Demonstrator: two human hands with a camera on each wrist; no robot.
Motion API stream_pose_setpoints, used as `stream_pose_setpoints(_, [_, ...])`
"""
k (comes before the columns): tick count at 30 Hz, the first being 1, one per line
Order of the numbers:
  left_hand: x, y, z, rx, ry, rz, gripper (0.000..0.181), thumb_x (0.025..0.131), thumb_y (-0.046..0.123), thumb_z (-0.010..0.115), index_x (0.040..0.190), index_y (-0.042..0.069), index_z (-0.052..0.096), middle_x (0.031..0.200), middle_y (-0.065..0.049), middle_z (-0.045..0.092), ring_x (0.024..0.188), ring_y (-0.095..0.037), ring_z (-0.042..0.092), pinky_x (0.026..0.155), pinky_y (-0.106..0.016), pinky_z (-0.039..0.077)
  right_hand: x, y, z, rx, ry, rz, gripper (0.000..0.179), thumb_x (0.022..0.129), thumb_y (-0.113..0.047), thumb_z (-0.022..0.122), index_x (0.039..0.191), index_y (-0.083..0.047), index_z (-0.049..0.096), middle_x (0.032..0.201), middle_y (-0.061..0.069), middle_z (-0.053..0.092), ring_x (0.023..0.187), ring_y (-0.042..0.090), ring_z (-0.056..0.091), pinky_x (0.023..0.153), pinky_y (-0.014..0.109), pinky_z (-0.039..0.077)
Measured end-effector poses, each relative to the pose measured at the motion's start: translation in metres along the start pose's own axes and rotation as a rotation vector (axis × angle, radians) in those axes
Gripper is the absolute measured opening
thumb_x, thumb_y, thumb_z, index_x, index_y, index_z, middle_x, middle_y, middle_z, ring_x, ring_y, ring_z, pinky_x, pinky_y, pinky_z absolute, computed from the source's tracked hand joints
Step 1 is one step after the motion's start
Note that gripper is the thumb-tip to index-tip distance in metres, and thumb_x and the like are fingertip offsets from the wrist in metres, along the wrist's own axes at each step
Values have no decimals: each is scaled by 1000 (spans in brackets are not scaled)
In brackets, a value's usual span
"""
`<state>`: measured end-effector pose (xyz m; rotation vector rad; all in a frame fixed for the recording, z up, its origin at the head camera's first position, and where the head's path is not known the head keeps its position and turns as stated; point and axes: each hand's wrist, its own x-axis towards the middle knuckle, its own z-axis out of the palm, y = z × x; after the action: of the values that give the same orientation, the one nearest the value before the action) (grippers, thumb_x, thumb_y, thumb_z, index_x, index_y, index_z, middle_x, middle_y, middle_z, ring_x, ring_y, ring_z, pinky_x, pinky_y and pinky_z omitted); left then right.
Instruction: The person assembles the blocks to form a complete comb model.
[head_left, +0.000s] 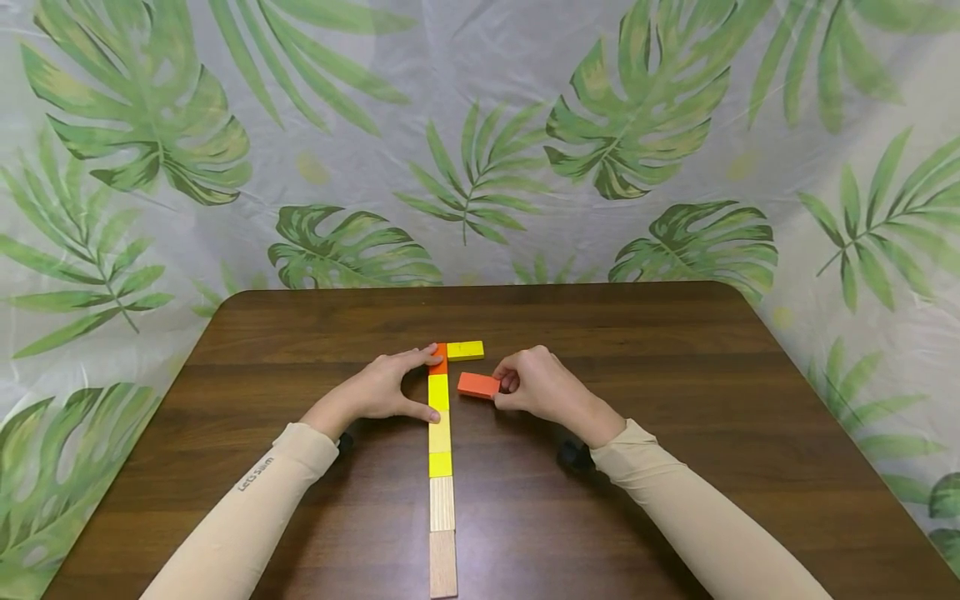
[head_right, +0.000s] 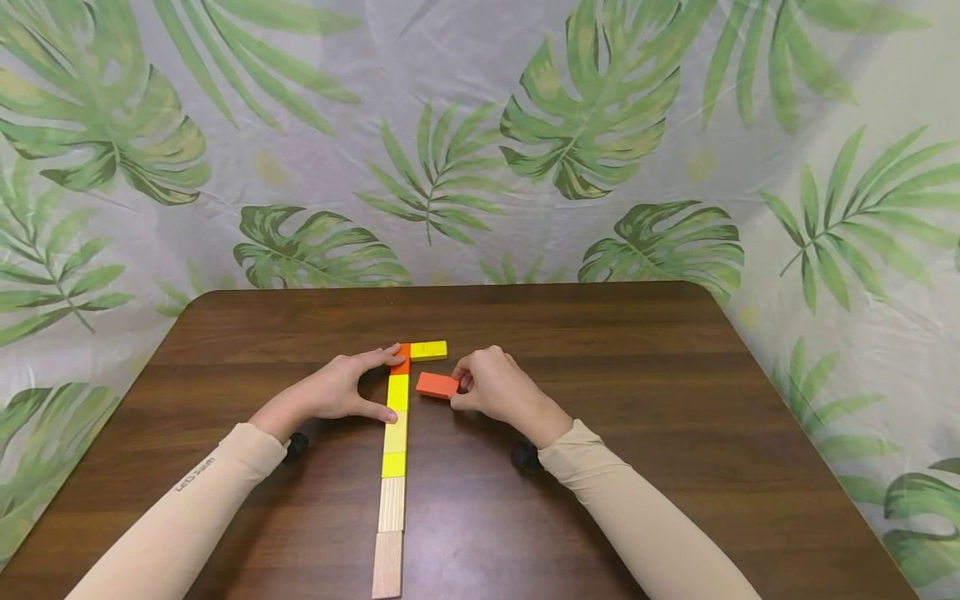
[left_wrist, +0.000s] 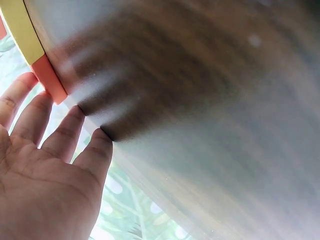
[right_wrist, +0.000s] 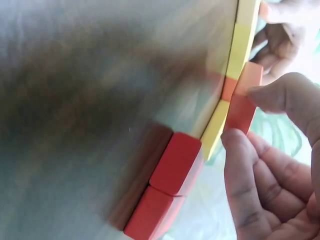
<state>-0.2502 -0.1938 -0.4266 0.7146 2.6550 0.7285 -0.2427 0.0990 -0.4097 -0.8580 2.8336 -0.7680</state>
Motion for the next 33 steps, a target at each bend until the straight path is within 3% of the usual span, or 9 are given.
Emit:
stream_pose_setpoints(10, [-2,-1,2,-6,5,-5,104,82,57,90,167,19,42,177,-5,32,162,-38,34,130,-64,29,20,18,-6,11,-33,-106,20,85,-12,83,103,-4,84,86,2,77,74,7,66,73,22,61])
stream_pose_setpoints(18, [-1,-3,3,-2,7,5,103,83,57,90,166,19,43,178,-3,31,163,-37,33,131,-61,30,29,28,-7,1,-78,-119,23,88,-14,83,109,-5,84,92,4,77,77,10,65,76,24,61])
stream_pose_setpoints(33, [0,-1,1,-5,-1,6,102,83,56,90,166,20,43,178,-2,29,164,-37,31,131,-61,30,38,27,2,-71,-87,-144,23,91,-18,83,112,-8,84,99,5,73,83,14,63,79,27,59])
